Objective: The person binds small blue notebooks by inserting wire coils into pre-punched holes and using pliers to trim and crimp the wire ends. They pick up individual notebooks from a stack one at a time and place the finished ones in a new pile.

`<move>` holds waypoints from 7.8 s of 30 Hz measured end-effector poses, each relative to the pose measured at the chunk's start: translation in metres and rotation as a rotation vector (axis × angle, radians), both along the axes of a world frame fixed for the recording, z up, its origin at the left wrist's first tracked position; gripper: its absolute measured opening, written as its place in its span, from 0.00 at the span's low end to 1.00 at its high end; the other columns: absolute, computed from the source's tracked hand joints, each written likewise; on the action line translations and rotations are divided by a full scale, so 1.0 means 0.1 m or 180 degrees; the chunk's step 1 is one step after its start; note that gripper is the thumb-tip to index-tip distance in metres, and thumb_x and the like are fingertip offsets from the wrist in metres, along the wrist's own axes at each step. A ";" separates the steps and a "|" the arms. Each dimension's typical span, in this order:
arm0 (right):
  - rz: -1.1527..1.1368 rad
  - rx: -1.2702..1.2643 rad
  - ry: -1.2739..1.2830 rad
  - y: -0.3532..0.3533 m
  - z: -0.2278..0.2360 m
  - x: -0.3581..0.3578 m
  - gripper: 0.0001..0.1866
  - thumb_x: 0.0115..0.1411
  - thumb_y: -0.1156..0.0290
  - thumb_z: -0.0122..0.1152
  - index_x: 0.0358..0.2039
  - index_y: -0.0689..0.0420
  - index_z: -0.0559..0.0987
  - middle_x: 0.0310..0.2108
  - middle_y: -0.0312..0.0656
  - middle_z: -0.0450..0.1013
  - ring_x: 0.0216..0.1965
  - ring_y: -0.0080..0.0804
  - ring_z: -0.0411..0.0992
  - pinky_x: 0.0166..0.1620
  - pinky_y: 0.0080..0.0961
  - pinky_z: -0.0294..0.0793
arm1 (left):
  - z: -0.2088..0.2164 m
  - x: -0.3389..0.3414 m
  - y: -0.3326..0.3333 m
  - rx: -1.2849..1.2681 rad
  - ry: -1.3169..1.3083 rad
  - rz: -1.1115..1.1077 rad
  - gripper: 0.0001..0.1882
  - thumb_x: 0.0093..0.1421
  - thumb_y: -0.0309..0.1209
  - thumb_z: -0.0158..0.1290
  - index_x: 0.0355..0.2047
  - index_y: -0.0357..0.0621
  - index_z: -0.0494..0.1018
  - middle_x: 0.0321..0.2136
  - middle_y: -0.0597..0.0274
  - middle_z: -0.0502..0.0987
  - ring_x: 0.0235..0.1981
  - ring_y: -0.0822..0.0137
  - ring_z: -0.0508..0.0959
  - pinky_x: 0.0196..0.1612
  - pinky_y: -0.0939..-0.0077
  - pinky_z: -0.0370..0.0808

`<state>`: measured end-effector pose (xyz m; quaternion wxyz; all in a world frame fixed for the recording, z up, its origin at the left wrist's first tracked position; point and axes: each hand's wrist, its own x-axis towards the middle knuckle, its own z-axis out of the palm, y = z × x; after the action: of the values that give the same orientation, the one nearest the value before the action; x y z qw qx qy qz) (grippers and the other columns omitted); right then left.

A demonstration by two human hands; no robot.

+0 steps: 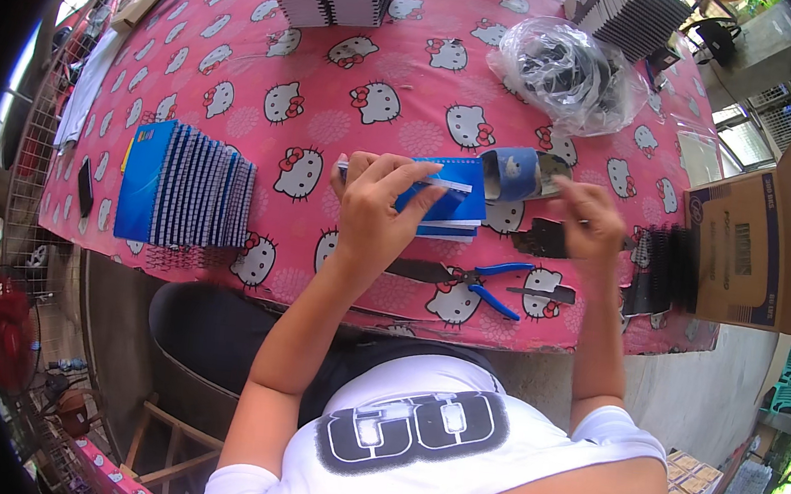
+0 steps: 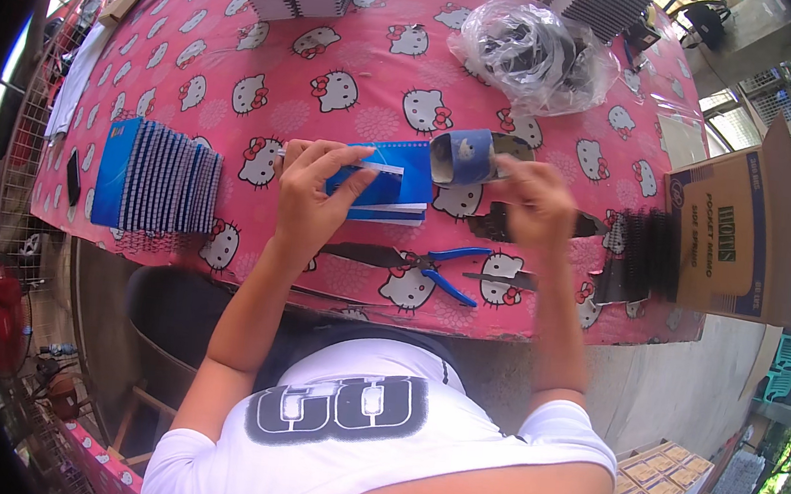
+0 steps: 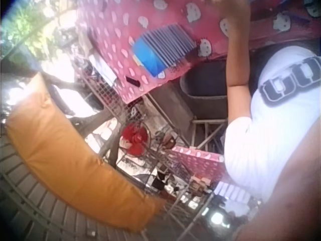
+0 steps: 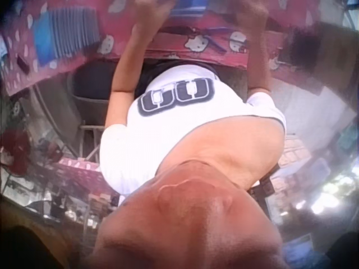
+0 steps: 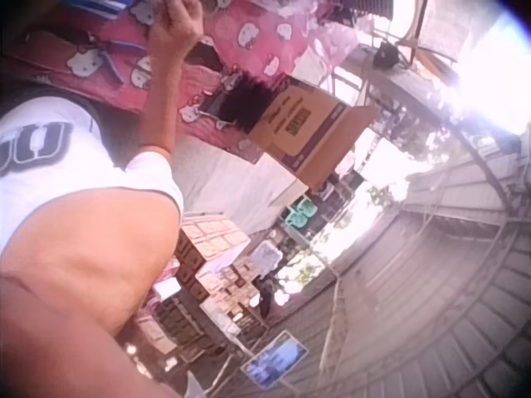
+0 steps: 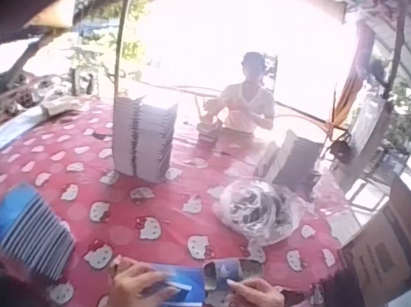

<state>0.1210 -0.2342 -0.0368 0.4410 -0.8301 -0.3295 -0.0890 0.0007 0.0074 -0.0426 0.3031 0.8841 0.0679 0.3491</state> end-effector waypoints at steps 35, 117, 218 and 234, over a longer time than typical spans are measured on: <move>0.0801 -0.0230 0.0107 0.83 0.21 -0.29 0.08 0.57 0.68 0.63 0.34 0.56 0.76 0.29 0.42 0.70 0.32 0.44 0.73 0.33 0.37 0.72 | -0.10 -0.05 -0.07 -0.0198 -0.0249 0.0142 0.10 0.44 0.31 0.67 0.29 0.50 0.80 0.29 0.71 0.80 0.34 0.68 0.72 0.46 0.68 0.58; 0.0844 -0.0592 -0.0751 1.03 0.32 -0.33 0.10 0.47 0.77 0.66 0.32 0.61 0.77 0.29 0.47 0.72 0.33 0.48 0.72 0.37 0.39 0.70 | -0.14 -0.03 0.08 -0.0360 -0.0286 -0.0063 0.10 0.44 0.28 0.65 0.30 0.47 0.81 0.26 0.66 0.77 0.36 0.61 0.71 0.43 0.66 0.69; 0.0989 0.0986 0.3091 0.33 -0.27 -1.01 0.19 0.60 0.66 0.61 0.48 0.64 0.75 0.39 0.44 0.76 0.37 0.32 0.75 0.42 0.29 0.75 | 0.09 -0.39 0.08 -0.0448 -0.1746 -0.0416 0.10 0.51 0.17 0.62 0.31 0.38 0.71 0.31 0.53 0.79 0.33 0.62 0.81 0.38 0.69 0.79; 0.1081 -0.0901 -0.0995 0.91 -0.38 -0.30 0.18 0.48 0.75 0.66 0.43 0.55 0.79 0.49 0.50 0.68 0.51 0.49 0.67 0.52 0.39 0.69 | 0.21 -1.56 2.30 -0.1656 -0.1888 0.2317 0.10 0.59 0.24 0.56 0.40 0.32 0.77 0.35 0.60 0.81 0.34 0.74 0.77 0.39 0.83 0.74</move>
<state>0.0912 -0.1434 -0.0747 0.2728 -0.7925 -0.5373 -0.0939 -0.1551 0.2370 -0.0220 0.3777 0.5625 0.3658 0.6381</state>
